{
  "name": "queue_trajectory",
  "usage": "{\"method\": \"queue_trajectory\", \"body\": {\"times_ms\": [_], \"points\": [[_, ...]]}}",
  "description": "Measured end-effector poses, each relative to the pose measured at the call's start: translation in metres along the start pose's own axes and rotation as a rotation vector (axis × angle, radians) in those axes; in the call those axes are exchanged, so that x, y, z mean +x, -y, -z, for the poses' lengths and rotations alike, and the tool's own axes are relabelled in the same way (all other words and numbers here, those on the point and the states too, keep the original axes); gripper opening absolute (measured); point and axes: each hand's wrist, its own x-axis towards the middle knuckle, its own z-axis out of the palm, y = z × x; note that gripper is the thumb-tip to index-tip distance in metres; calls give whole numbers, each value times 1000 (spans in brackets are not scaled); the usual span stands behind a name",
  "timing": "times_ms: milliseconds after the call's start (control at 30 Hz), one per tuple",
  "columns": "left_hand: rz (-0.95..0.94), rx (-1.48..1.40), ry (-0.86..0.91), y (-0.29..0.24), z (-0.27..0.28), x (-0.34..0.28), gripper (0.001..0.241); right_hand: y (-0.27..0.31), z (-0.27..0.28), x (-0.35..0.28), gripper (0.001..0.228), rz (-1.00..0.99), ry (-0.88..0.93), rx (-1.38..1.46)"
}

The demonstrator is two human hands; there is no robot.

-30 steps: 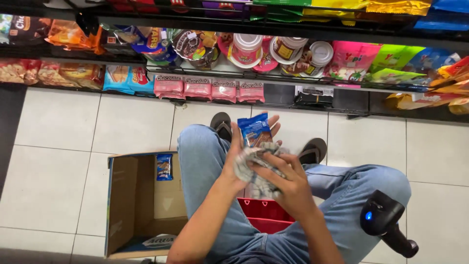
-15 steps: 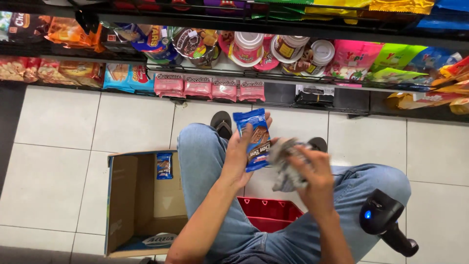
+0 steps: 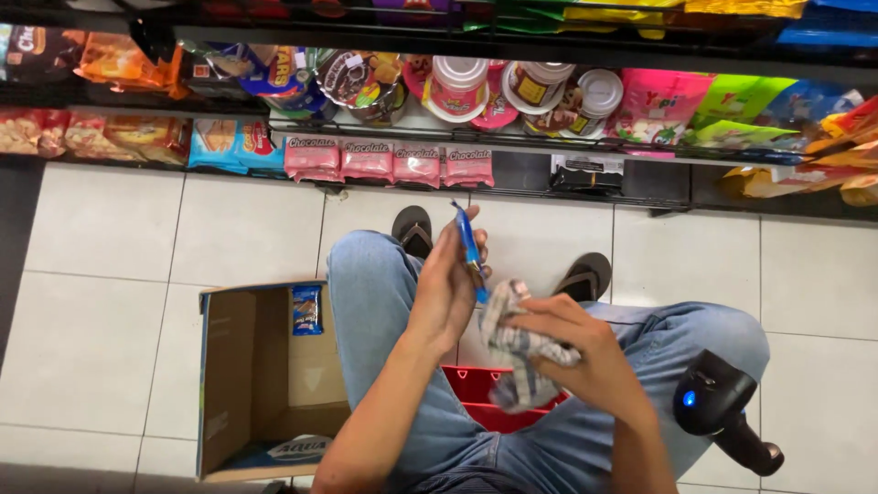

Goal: Clean individual snack packages and restock them on store shelves.

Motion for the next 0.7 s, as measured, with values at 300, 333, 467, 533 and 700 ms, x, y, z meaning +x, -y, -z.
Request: {"method": "queue_trajectory", "body": {"times_ms": [300,333,467,533,700], "points": [[231,-154,176,5,-6,-9,75,29,-2,27,55,-79,-343,-40],[240,-257,232,17,8,-9,75,37,-6,35,58,6,-366,-135],[189,62,142,7,-14,-17,69,45,-17,47,63,132,-260,-302],[74,-6,356,0,-22,-20,72,33,-17,49,59,153,-237,-394],[271,-40,127,19,1,-12,64,40,-16,51,59,119,-270,-407]]}}
